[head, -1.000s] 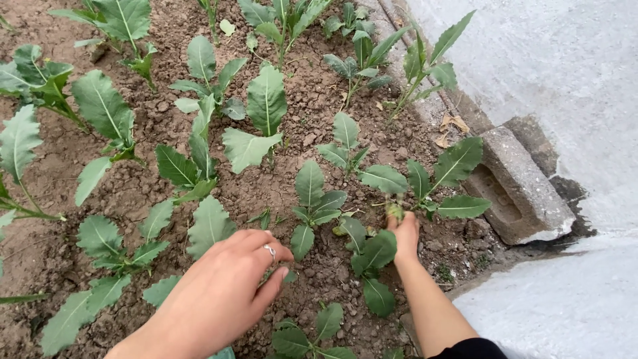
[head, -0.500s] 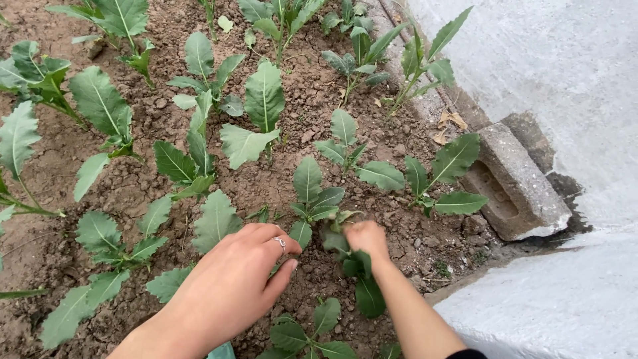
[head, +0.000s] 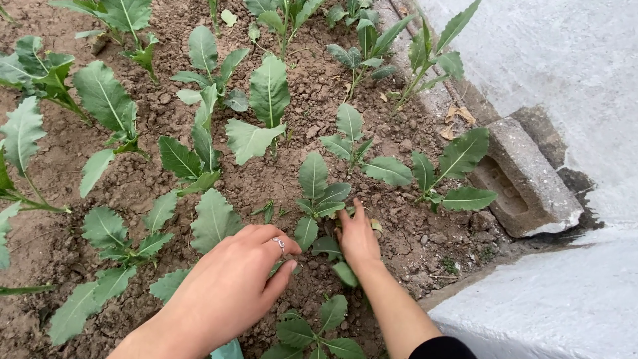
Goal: Picking vegetable leaves from a garden and placing them into a plastic bag.
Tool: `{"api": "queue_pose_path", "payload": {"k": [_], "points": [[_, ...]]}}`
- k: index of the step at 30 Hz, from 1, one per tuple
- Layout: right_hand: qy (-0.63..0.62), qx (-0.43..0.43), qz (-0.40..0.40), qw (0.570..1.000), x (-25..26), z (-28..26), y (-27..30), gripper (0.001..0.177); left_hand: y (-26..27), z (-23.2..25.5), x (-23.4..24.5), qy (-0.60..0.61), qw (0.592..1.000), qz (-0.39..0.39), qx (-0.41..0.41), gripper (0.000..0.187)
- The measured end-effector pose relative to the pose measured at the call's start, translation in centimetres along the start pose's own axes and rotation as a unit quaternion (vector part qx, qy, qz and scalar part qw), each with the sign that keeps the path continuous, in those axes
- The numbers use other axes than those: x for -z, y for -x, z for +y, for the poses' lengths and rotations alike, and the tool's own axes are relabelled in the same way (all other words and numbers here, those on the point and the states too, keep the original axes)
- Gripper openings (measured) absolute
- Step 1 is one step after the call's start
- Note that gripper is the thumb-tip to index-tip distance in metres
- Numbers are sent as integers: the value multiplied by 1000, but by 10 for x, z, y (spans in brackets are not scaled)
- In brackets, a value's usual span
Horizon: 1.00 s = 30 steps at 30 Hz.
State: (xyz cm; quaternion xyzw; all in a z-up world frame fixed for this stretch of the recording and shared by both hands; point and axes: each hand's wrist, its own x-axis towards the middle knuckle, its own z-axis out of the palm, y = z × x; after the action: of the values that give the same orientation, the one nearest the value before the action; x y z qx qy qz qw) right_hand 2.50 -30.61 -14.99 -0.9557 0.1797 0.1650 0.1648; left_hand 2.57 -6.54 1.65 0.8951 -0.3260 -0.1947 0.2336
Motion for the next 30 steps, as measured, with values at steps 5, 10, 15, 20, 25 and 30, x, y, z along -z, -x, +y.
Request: {"api": "queue_pose_path", "payload": {"k": [5,10,15,20,25,30], "points": [[38,54,63,996,-40,33,-10,47,0,-1,2,5,1000,7,-6,30],[-155,-9,75,985,-25,48,-19,22,0,0,1,8,999,22,-22,30],[-336,-273,152,888,8,76,-23,53,-3,7,9,9,1000,-17,9,32],[-343,-340,163,860,15,92,-17,50,-5,6,4,6,1000,-15,3,31],[-311,-290,170,889,-15,114,-22,28,-4,5,6,3,1000,-14,2,32],[-211,-110,118,964,-34,114,-8,42,3,2,34,26,997,20,68,29]]}}
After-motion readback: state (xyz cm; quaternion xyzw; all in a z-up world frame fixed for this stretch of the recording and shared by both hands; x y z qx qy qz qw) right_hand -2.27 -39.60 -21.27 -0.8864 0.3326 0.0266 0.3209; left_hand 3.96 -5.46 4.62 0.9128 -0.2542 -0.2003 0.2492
